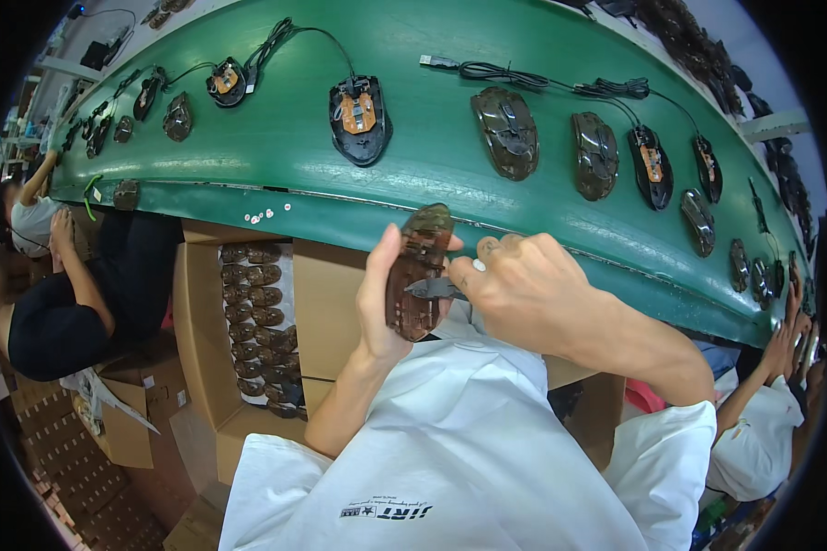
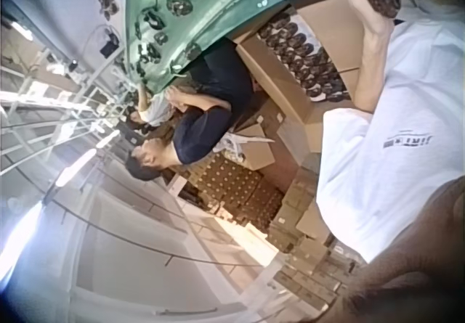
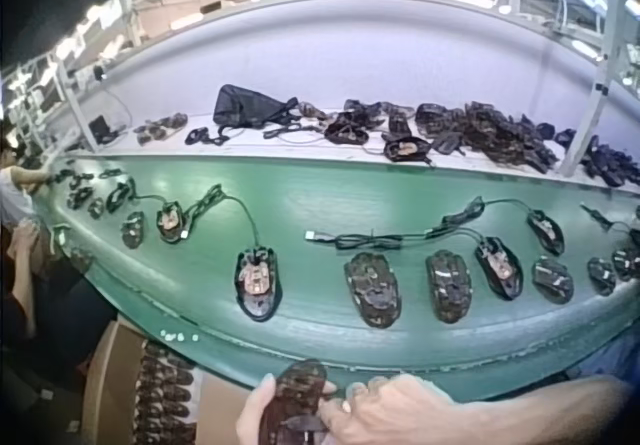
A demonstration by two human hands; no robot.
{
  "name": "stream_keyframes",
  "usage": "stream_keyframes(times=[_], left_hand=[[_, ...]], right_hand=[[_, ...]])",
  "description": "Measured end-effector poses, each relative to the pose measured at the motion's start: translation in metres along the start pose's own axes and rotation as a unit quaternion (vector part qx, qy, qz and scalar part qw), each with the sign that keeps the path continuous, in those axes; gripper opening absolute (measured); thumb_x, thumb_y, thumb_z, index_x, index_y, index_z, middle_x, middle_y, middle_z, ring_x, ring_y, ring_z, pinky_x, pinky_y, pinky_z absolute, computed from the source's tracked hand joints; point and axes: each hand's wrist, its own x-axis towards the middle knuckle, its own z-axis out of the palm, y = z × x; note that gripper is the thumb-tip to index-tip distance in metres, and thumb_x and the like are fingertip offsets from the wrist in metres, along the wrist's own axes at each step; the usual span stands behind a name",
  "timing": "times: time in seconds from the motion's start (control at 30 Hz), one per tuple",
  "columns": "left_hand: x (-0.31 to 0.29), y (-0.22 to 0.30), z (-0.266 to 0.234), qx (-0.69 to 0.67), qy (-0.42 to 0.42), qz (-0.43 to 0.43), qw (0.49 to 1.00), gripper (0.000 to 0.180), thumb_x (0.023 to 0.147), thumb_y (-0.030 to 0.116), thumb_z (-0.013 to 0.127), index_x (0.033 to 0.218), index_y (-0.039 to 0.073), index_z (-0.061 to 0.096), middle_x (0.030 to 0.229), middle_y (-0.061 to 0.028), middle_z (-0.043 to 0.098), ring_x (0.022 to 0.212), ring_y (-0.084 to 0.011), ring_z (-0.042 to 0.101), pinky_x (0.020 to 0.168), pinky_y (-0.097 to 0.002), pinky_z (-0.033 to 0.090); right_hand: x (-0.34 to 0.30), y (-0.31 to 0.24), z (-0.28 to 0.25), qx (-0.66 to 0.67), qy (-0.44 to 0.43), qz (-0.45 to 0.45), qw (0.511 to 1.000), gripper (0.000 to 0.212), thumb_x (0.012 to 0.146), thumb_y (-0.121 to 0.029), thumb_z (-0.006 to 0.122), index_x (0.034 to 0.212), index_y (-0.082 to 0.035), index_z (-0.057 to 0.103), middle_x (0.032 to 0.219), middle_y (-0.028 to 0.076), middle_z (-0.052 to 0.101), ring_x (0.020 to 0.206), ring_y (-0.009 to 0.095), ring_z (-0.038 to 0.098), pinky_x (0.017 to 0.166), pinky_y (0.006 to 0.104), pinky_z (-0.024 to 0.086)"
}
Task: Cleaning and inspecting computer mouse shells at an assembly line station.
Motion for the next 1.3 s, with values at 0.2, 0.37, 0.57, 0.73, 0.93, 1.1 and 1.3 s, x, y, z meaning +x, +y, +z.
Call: stream_keyframes(times=[0.2,0.37,0.57,0.73,0.93,1.1,1.3], left_hand=[[-0.002,-0.002,-0.008,-0.069,-0.041,0.024,0.996,0.064,0.1,0.054,0.036,0.12,-0.002,0.061,0.09,-0.0094,0.069,0.057,-0.0129,0.058,0.048,-0.0238,0.043],[-0.003,-0.001,-0.012,-0.118,-0.023,0.003,0.993,0.066,0.1,0.055,0.035,0.122,-0.001,0.06,0.101,-0.0099,0.069,0.058,-0.0136,0.06,0.05,-0.0245,0.047],[-0.005,0.003,-0.008,-0.071,-0.019,0.031,0.997,0.064,0.1,0.054,0.035,0.123,-0.001,0.06,0.106,-0.0094,0.069,0.059,-0.013,0.06,0.051,-0.0243,0.049],[-0.005,0.004,-0.008,-0.035,-0.014,0.044,0.998,0.062,0.1,0.052,0.036,0.121,-0.001,0.061,0.1,-0.0085,0.069,0.059,-0.012,0.059,0.051,-0.0238,0.048],[-0.007,0.005,-0.007,0.001,-0.015,0.035,0.999,0.058,0.101,0.05,0.037,0.115,0.0,0.064,0.091,-0.0069,0.07,0.058,-0.0111,0.058,0.049,-0.0224,0.043],[-0.011,0.008,-0.001,0.034,-0.006,0.03,0.999,0.053,0.102,0.047,0.037,0.107,0.002,0.065,0.085,-0.0061,0.068,0.057,-0.0104,0.056,0.049,-0.0216,0.039],[-0.008,0.007,-0.006,0.095,-0.047,0.014,0.994,0.048,0.102,0.043,0.038,0.099,0.004,0.066,0.08,-0.0051,0.066,0.058,-0.0095,0.054,0.049,-0.021,0.037]], right_hand=[[0.007,-0.002,-0.012,0.172,-0.156,0.084,0.969,0.015,0.074,-0.009,0.065,0.087,-0.002,0.06,0.076,0.012,0.059,0.06,0.022,0.049,0.055,0.0331,0.038],[0.004,-0.007,-0.004,0.027,0.019,0.027,0.999,0.015,0.075,-0.01,0.064,0.088,-0.003,0.06,0.081,0.012,0.057,0.069,0.023,0.049,0.063,0.0348,0.039],[0.007,-0.012,-0.011,-0.037,0.014,0.013,0.999,0.017,0.076,-0.011,0.063,0.09,-0.002,0.06,0.083,0.014,0.055,0.073,0.023,0.047,0.066,0.0355,0.037],[0.009,-0.014,-0.016,-0.065,0.021,0.007,0.998,0.017,0.077,-0.012,0.062,0.09,-0.001,0.061,0.082,0.014,0.053,0.072,0.023,0.045,0.065,0.035,0.036],[0.008,-0.016,-0.02,-0.083,0.013,-0.001,0.996,0.019,0.075,-0.012,0.064,0.09,0.0,0.062,0.082,0.014,0.053,0.072,0.023,0.044,0.065,0.0344,0.036],[0.009,-0.017,-0.022,-0.082,0.007,-0.011,0.997,0.017,0.074,-0.011,0.064,0.087,0.0,0.062,0.08,0.014,0.053,0.071,0.023,0.043,0.065,0.034,0.036],[0.009,-0.016,-0.026,-0.089,-0.011,-0.022,0.996,0.012,0.074,-0.01,0.064,0.081,0.0,0.062,0.075,0.013,0.052,0.069,0.022,0.043,0.064,0.0337,0.035]])
